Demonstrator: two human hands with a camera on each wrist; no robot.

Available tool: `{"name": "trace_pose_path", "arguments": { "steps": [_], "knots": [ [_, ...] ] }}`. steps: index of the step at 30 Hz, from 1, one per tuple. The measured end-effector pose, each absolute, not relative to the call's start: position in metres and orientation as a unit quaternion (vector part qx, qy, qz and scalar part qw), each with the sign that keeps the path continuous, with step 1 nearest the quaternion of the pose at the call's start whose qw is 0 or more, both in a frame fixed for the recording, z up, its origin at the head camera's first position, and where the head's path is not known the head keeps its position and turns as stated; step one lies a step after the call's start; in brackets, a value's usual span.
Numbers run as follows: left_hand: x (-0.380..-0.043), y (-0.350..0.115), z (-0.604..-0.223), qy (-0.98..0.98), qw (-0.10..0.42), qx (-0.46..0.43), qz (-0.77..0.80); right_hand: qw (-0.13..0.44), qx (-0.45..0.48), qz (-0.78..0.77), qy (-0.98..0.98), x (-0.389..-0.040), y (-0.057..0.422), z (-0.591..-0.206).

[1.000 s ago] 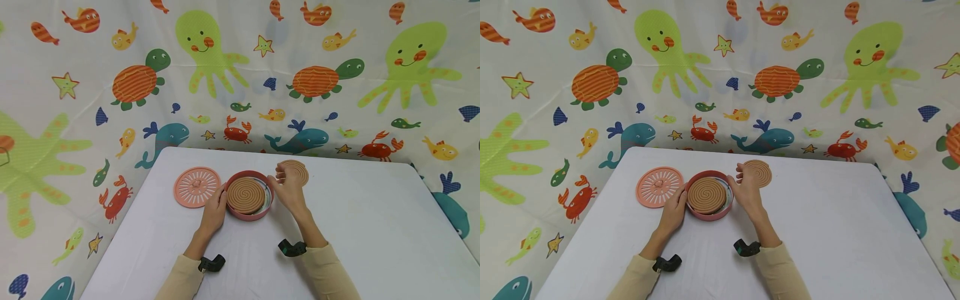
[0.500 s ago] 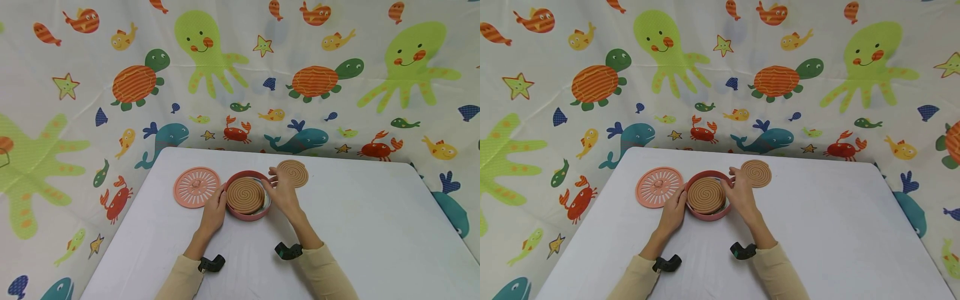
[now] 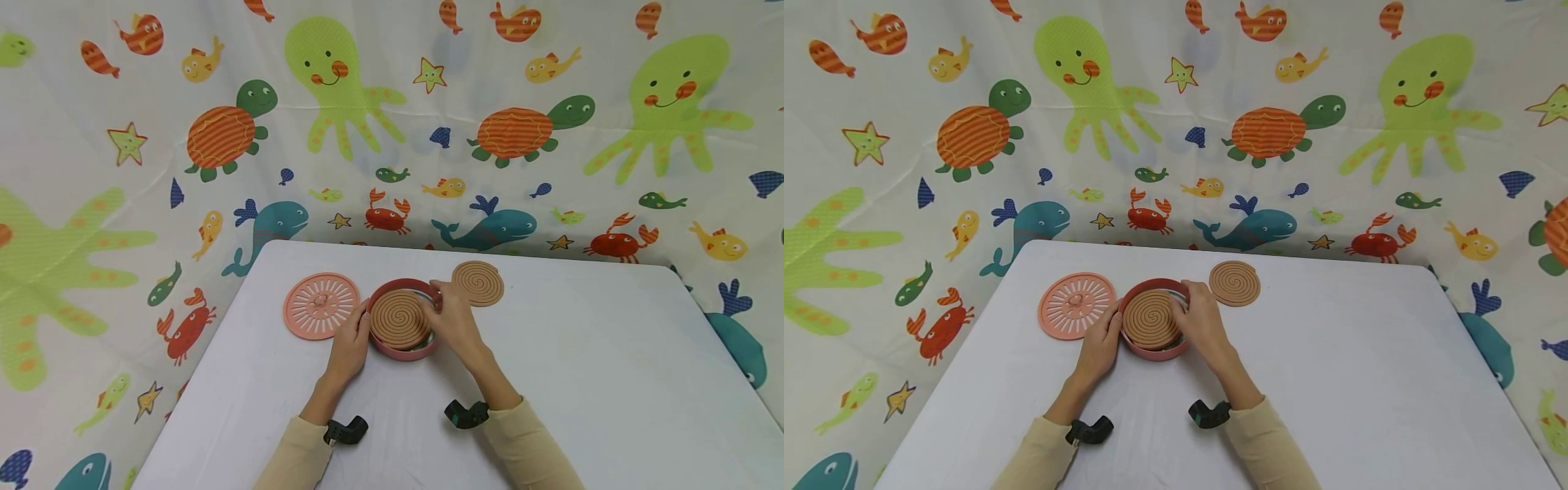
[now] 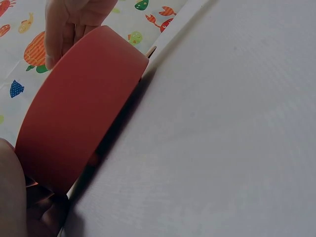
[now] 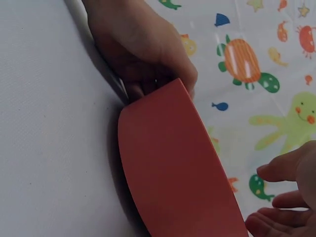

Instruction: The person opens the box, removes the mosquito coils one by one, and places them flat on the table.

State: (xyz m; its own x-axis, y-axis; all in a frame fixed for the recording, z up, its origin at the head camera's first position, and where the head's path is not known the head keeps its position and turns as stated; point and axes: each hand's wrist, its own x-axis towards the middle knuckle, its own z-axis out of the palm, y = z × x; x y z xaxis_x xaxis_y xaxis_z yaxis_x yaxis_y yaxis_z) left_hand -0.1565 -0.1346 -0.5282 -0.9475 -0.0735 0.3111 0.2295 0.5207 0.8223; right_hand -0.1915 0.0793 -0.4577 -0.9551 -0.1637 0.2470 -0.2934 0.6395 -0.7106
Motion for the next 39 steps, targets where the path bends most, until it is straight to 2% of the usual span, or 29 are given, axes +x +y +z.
{"name": "trace_pose_path", "arguments": {
  "steps": [13,20,26,33,39],
  "knots": [
    [-0.158,-0.135,-0.530,-0.860,0.148,-0.044,-0.486,0.071,0.146,0.371,-0.914,-0.190,0.071,-0.465],
    [-0.159,-0.135,-0.531,-0.860,0.165,-0.057,-0.479,0.067,0.152,0.340,-0.926,-0.187,0.068,-0.466],
    [-0.159,-0.135,-0.531,-0.860,0.155,-0.050,-0.483,0.060,0.150,0.317,-0.934,-0.186,0.064,-0.468],
    [-0.159,-0.136,-0.531,-0.862,0.144,-0.044,-0.485,0.076,0.166,0.296,-0.938,-0.183,0.063,-0.471],
    [-0.158,-0.136,-0.531,-0.860,0.156,-0.052,-0.483,0.079,0.178,0.273,-0.942,-0.182,0.062,-0.473]
  ]
}}
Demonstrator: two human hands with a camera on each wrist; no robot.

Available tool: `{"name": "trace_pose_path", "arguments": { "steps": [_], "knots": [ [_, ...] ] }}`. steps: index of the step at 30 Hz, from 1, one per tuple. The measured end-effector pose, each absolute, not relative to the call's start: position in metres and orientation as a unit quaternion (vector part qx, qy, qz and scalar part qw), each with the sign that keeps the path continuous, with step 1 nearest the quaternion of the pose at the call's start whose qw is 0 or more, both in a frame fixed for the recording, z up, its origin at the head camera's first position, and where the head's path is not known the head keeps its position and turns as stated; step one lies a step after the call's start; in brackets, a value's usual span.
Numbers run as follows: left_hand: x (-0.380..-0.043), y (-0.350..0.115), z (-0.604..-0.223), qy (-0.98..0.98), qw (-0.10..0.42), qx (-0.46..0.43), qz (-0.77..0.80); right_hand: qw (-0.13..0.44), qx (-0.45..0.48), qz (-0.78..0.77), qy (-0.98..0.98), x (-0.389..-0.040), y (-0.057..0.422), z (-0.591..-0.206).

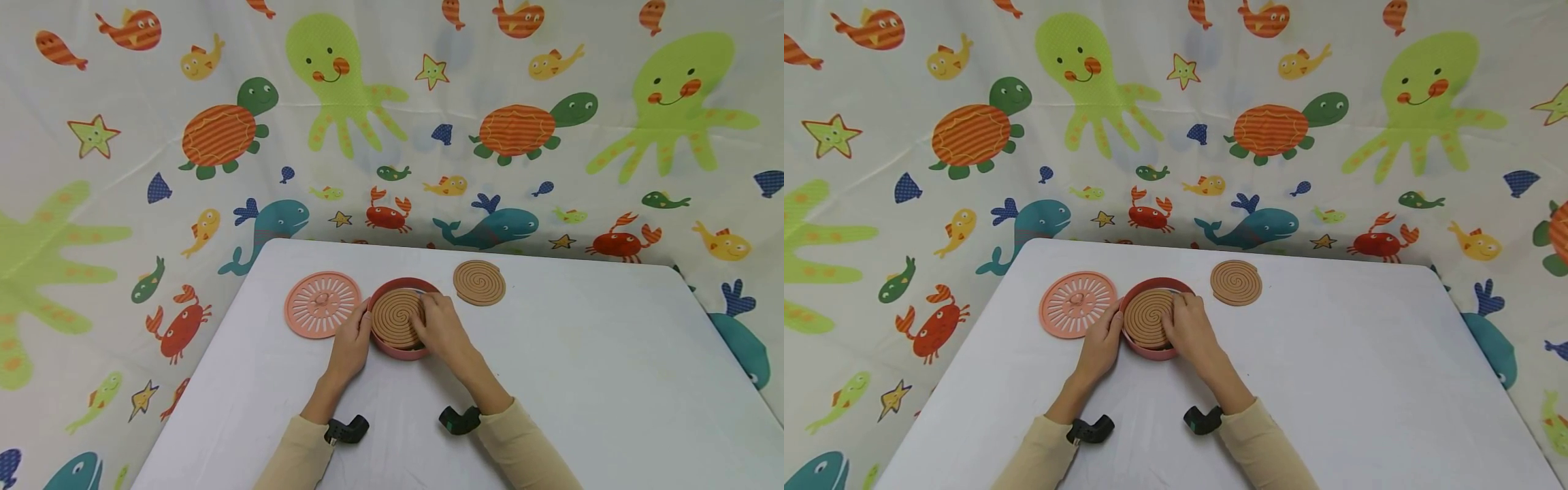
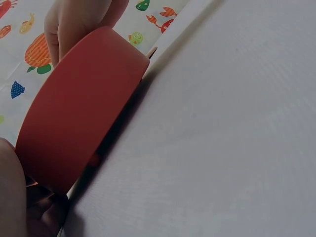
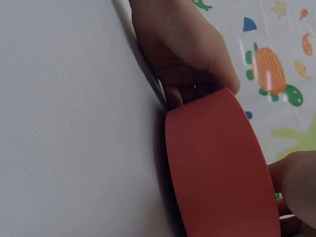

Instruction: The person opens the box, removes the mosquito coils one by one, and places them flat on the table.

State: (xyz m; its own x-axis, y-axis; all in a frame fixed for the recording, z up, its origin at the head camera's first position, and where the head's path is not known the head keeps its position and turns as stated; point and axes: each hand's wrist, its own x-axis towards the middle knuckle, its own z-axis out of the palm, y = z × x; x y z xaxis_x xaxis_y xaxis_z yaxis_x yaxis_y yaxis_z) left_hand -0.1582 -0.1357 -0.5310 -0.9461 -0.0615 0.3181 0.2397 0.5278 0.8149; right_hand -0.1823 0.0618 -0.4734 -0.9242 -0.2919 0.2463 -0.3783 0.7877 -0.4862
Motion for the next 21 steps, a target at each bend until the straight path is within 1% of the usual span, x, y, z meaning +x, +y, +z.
{"name": "trace_pose_path", "arguments": {
  "steps": [8,21],
  "knots": [
    [-0.1588,-0.1356,-0.5322,-0.861,0.165,-0.057,-0.478,0.074,0.181,0.232,-0.953,-0.1818,0.0602,-0.4757],
    [-0.1604,-0.1363,-0.5326,-0.863,0.145,-0.042,-0.482,0.068,0.194,0.201,-0.958,-0.1816,0.0601,-0.4767]
  ]
}}
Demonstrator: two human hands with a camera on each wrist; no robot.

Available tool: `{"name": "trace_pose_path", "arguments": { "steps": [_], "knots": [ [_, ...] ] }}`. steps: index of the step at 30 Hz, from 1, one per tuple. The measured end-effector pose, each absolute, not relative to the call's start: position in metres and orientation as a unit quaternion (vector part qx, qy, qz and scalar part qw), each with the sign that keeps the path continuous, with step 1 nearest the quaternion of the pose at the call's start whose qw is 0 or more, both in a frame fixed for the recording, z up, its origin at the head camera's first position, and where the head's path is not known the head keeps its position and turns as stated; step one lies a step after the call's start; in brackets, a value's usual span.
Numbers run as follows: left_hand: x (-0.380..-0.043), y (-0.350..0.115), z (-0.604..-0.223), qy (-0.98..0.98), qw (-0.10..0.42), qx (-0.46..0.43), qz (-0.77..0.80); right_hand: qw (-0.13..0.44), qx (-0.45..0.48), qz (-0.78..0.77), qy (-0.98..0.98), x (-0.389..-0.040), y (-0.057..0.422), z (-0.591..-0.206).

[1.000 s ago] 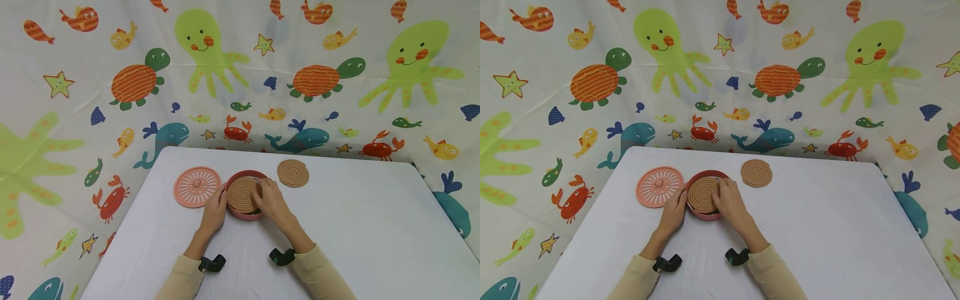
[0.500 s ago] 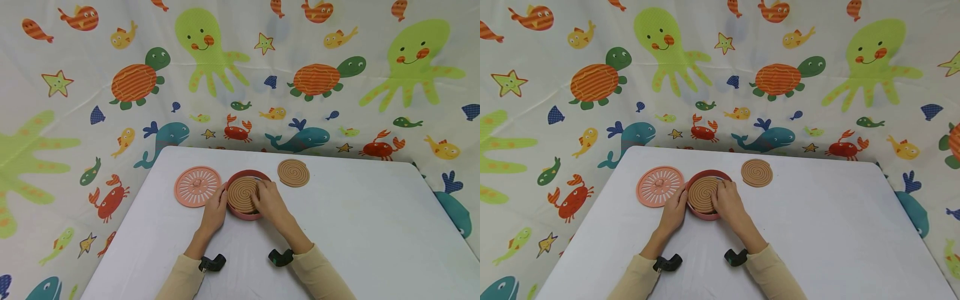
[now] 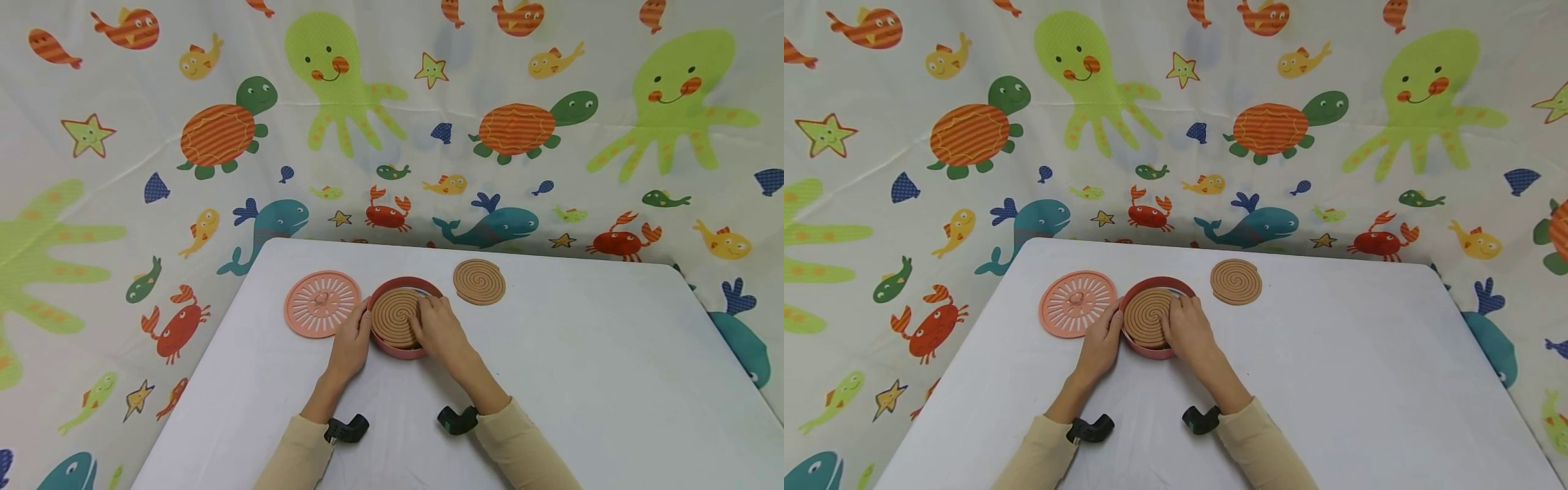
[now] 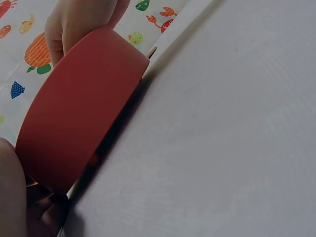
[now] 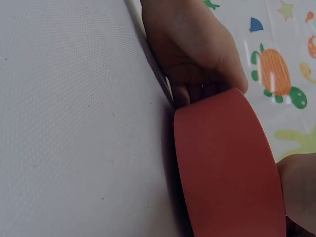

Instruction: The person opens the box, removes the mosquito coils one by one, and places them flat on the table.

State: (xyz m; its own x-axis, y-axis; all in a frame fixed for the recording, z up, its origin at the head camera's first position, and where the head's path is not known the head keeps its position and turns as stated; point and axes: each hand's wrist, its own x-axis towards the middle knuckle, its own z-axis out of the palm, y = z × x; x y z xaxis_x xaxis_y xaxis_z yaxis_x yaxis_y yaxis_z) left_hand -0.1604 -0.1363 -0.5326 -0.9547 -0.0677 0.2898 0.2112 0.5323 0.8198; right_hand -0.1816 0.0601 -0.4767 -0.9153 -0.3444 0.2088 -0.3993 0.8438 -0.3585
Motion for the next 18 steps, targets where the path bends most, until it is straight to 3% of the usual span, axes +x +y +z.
{"name": "trace_pose_path", "arguments": {
  "steps": [18],
  "knots": [
    [-0.1594,-0.1343,-0.5297,-0.858,0.149,-0.043,-0.490,0.111,0.205,0.207,-0.950,-0.1799,0.0598,-0.4799]
  ]
}}
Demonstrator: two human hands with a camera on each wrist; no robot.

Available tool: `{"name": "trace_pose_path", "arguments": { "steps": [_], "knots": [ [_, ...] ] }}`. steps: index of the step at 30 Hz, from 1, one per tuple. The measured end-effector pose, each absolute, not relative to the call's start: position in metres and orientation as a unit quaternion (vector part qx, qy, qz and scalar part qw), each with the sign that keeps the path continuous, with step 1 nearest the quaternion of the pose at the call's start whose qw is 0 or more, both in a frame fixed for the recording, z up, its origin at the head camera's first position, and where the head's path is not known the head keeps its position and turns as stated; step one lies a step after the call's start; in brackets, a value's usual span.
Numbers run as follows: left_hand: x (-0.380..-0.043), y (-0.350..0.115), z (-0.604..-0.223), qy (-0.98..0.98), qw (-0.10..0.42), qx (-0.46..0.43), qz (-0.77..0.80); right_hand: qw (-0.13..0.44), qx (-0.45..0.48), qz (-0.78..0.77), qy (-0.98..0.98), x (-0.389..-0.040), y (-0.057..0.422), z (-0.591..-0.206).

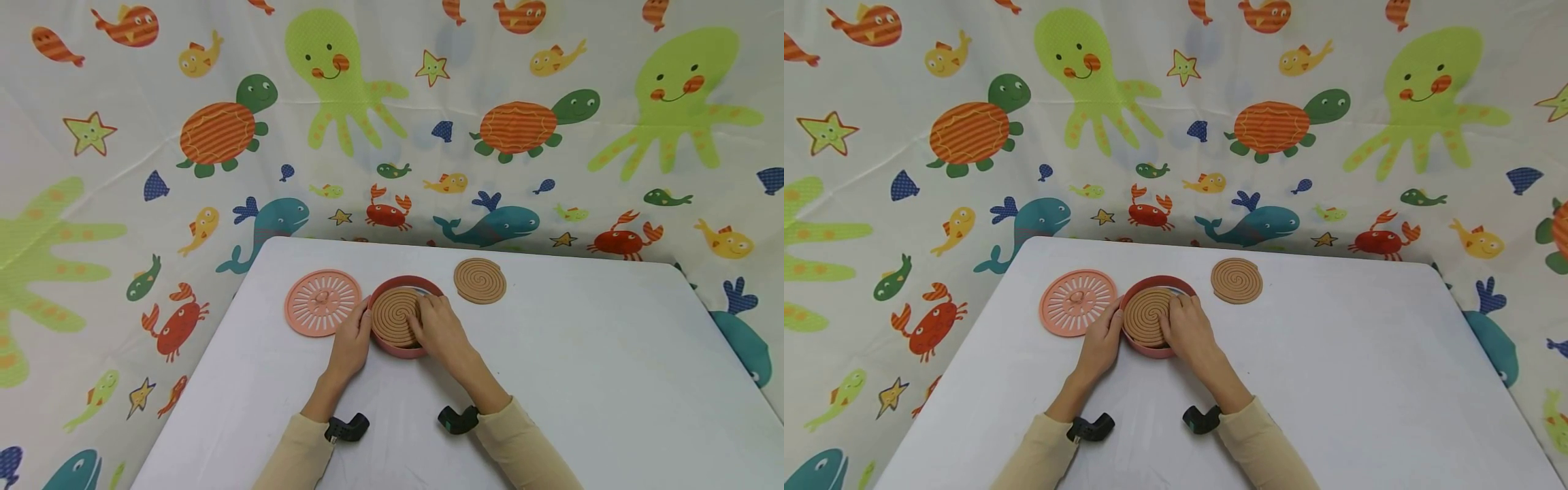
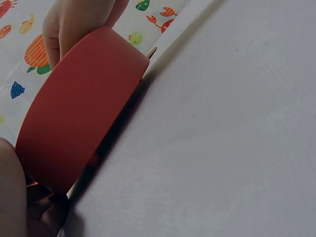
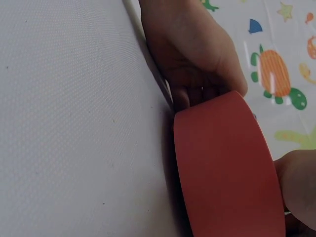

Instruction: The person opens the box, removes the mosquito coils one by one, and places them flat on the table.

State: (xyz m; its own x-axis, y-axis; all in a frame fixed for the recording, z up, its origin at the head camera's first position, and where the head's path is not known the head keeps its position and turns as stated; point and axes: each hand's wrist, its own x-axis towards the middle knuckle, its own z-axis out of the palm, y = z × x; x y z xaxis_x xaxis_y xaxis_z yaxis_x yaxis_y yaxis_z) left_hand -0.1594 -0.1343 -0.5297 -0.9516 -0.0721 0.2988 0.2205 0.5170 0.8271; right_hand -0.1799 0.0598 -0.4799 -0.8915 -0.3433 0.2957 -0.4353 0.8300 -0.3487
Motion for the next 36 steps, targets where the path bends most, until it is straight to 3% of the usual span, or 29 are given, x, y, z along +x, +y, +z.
{"name": "trace_pose_path", "arguments": {
  "steps": [13,36],
  "knots": [
    [-0.1598,-0.1340,-0.5304,-0.860,0.144,-0.041,-0.488,0.124,0.197,0.246,-0.941,-0.1830,0.0627,-0.4784],
    [-0.1599,-0.1341,-0.5301,-0.862,0.151,-0.040,-0.483,0.072,0.161,0.386,-0.905,-0.1872,0.0688,-0.4715]
  ]
}}
